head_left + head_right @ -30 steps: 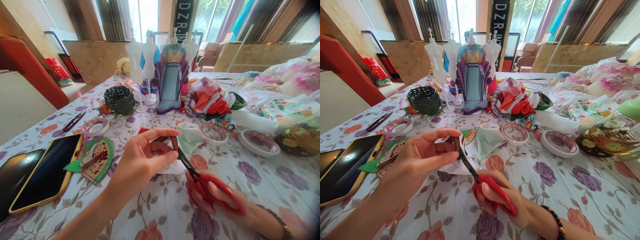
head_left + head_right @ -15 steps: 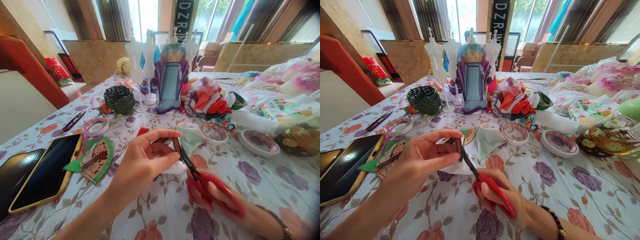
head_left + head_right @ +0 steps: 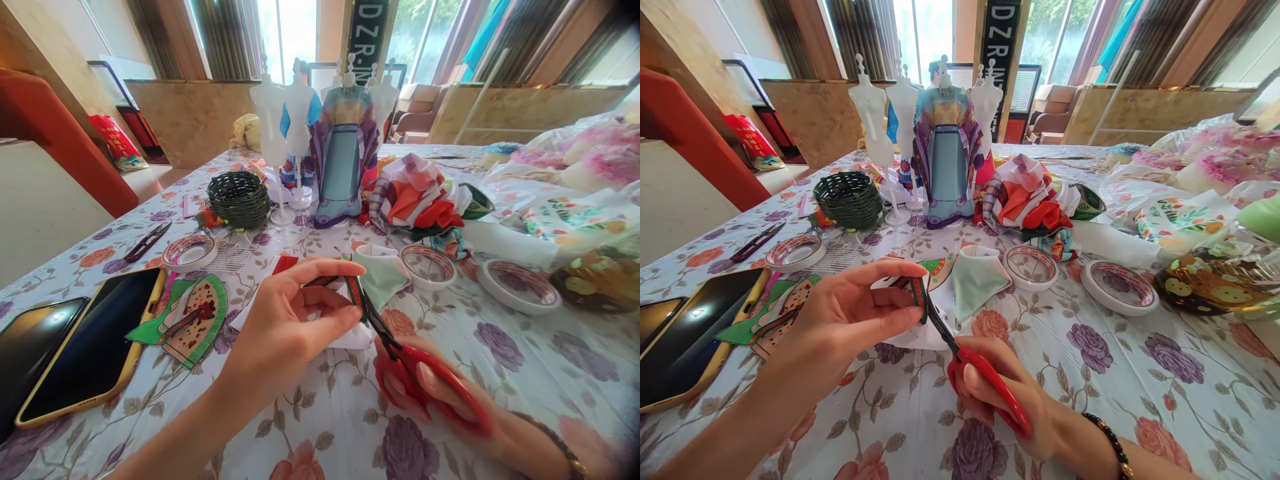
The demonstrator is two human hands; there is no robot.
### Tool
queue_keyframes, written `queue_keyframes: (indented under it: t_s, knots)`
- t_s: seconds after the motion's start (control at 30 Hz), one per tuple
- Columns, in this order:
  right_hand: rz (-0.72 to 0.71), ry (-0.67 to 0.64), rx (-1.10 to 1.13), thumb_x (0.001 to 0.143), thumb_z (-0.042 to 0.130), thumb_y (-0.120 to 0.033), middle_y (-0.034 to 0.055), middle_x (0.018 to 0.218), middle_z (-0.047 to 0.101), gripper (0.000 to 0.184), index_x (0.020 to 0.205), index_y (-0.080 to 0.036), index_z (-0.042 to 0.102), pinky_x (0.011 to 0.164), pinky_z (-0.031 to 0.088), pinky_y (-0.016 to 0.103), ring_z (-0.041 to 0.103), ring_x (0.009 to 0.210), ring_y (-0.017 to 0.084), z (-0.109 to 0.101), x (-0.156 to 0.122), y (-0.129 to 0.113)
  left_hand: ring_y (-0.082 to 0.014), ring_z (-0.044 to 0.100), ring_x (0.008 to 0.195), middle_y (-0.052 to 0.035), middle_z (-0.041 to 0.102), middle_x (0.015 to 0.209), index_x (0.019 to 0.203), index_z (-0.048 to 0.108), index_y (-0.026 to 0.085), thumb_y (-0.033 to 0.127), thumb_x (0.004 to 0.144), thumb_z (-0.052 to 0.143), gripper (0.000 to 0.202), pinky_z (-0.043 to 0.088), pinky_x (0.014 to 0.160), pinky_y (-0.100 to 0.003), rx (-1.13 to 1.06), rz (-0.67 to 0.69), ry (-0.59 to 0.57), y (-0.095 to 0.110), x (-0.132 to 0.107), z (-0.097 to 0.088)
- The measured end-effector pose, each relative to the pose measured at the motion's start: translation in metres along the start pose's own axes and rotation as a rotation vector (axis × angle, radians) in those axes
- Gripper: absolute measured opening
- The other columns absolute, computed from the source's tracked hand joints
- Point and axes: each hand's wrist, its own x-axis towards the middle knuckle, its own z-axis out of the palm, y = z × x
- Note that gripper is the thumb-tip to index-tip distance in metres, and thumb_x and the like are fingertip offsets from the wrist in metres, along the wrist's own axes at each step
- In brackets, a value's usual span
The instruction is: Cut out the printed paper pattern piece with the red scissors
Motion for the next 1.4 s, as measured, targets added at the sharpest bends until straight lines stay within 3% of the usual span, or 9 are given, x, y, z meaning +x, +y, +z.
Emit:
queue_keyframes:
  t_s: [0.33,0.5,0.8,0.97,1.13,1.4]
  knots:
    - [-0.032,0.006,-0.036,0.098,0.052,-0.053,-0.0076,0.060,0.040,0.031,0.095,-0.022,0.057,0.051,0.029,0.022,0.029,0.049,0.008,0.004,0.000,-0.003,-0.0100,0.063,0.072,0.0001,0.073,0.084,0.093,0.075,0.026,0.019,0.074,0.078,0.021,0.049,0.062,-0.016,-0.002,0.013,-0.002,0.000,0.001,0.002]
    - [0.007,0.017,-0.057,0.096,0.052,-0.056,-0.0067,0.058,0.041,0.039,0.083,-0.020,0.054,0.049,0.028,0.022,0.031,0.048,0.008,0.003,0.001,-0.004,-0.0098,0.063,0.070,0.0007,0.072,0.080,0.094,0.075,0.026,0.019,0.073,0.079,0.022,0.048,0.059,-0.015,-0.025,0.017,-0.011,0.000,0.001,0.001]
    - [0.106,0.024,-0.183,0.092,0.052,-0.064,-0.0023,0.069,0.046,0.045,0.084,-0.020,0.052,0.054,0.032,0.024,0.039,0.057,0.010,0.002,-0.002,-0.007,-0.0079,0.060,0.066,0.0011,0.071,0.071,0.096,0.074,0.025,0.016,0.074,0.076,0.024,0.045,0.054,-0.010,-0.003,0.025,0.049,0.005,-0.001,0.003]
    - [0.182,0.211,-0.181,0.081,0.065,-0.066,-0.0019,0.070,0.048,0.047,0.096,-0.022,0.056,0.052,0.034,0.024,0.040,0.056,0.011,0.009,-0.002,-0.013,-0.0057,0.062,0.067,0.0024,0.072,0.082,0.095,0.074,0.027,0.013,0.076,0.074,0.024,0.047,0.056,-0.009,0.030,0.155,0.150,0.003,-0.001,0.003]
    - [0.188,0.197,-0.240,0.075,0.064,-0.073,-0.0034,0.061,0.036,0.057,0.064,-0.021,0.044,0.048,0.025,0.025,0.031,0.054,0.011,0.017,0.006,-0.021,-0.0030,0.064,0.066,0.0024,0.071,0.102,0.093,0.074,0.025,0.008,0.075,0.073,0.025,0.048,0.057,-0.009,0.119,0.256,0.189,0.003,-0.002,0.004]
    - [0.118,0.258,-0.376,0.077,0.064,-0.068,-0.0022,0.061,0.040,0.052,0.060,-0.022,0.049,0.051,0.028,0.026,0.034,0.058,0.014,0.013,0.009,-0.019,-0.0029,0.066,0.067,0.0025,0.071,0.102,0.095,0.074,0.024,0.006,0.074,0.072,0.028,0.049,0.058,-0.009,0.138,0.262,0.154,0.001,-0.002,0.003]
